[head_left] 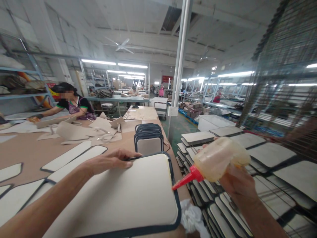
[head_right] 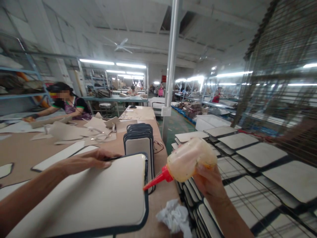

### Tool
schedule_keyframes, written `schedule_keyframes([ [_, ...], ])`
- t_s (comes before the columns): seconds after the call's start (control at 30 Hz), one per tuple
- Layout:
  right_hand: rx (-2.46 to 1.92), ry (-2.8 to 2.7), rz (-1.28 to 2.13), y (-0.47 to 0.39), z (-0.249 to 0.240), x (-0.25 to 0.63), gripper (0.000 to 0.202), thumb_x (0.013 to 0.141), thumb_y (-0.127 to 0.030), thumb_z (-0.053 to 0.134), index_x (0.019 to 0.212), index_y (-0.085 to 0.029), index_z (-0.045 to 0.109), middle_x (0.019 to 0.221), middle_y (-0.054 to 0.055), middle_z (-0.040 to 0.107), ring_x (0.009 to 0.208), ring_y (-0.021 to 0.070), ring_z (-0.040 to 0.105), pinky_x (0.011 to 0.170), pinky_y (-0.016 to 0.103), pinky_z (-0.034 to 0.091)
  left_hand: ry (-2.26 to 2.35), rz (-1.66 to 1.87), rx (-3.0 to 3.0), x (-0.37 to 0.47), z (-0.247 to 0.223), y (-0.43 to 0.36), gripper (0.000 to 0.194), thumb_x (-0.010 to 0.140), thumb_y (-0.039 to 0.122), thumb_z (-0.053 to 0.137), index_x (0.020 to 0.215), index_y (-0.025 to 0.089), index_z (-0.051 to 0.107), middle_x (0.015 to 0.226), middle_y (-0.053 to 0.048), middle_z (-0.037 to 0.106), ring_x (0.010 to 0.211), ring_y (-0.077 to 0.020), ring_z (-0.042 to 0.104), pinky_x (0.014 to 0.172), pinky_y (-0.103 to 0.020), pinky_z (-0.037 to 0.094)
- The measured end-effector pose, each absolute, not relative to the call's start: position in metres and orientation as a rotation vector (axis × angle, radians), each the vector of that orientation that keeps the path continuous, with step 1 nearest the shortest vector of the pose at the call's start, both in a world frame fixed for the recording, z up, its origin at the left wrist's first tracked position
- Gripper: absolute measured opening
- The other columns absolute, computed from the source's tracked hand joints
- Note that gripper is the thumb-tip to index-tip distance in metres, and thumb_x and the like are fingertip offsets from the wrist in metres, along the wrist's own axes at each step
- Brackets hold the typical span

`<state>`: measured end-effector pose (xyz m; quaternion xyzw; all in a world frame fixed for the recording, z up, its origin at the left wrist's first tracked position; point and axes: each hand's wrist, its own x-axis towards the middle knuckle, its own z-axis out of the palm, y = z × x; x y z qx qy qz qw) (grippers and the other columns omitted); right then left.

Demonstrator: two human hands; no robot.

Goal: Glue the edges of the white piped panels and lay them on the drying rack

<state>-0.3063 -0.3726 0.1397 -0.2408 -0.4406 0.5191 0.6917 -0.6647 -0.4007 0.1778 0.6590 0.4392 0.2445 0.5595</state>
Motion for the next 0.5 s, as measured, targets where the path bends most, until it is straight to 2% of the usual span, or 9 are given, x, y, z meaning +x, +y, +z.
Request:
schedule_keyframes([
  [0.13, -0.56, -0.96, 1.172, -0.375, 0.138, -0.3, 0.055, 0.052, -0.034, 0.078, 0.106, -0.03, 0.063, 0.107, 0.006, 0.067, 0.104, 0.0338, 0.059, 0.089, 0.052, 0.046, 1.038, 0.561, 1.533, -0.661, 0.177, -0.403, 0.04, 0.081, 0.031, 0.06, 0.121, 0.022, 0.063, 0.102, -0.005, 0.071, 0.092, -0.0242, 0.064, 0.079, -0.027, 0.048],
  [0.27, -0.584, -0.978, 1.236, -0.384, 0.142, -0.296, 0.049, 0.058, -0.032, 0.075, 0.105, -0.031, 0.064, 0.108, 0.006, 0.067, 0.109, 0.0322, 0.057, 0.092, 0.05, 0.045, 1.012, 0.576, 1.461, -0.656, 0.179, -0.405, 0.037, 0.081, 0.029, 0.06, 0.117, 0.02, 0.065, 0.099, -0.006, 0.071, 0.09, -0.0238, 0.064, 0.077, -0.027, 0.049],
  [0.5, -0.553, -0.946, 1.335, -0.402, 0.155, -0.3, 0.057, 0.061, -0.031, 0.075, 0.116, -0.025, 0.06, 0.109, 0.012, 0.066, 0.11, 0.0324, 0.056, 0.098, 0.051, 0.04, 1.016, 0.638, 1.336, -0.657, 0.174, -0.403, 0.034, 0.079, 0.025, 0.062, 0.112, 0.021, 0.068, 0.106, -0.006, 0.07, 0.087, -0.0204, 0.065, 0.076, -0.024, 0.05],
])
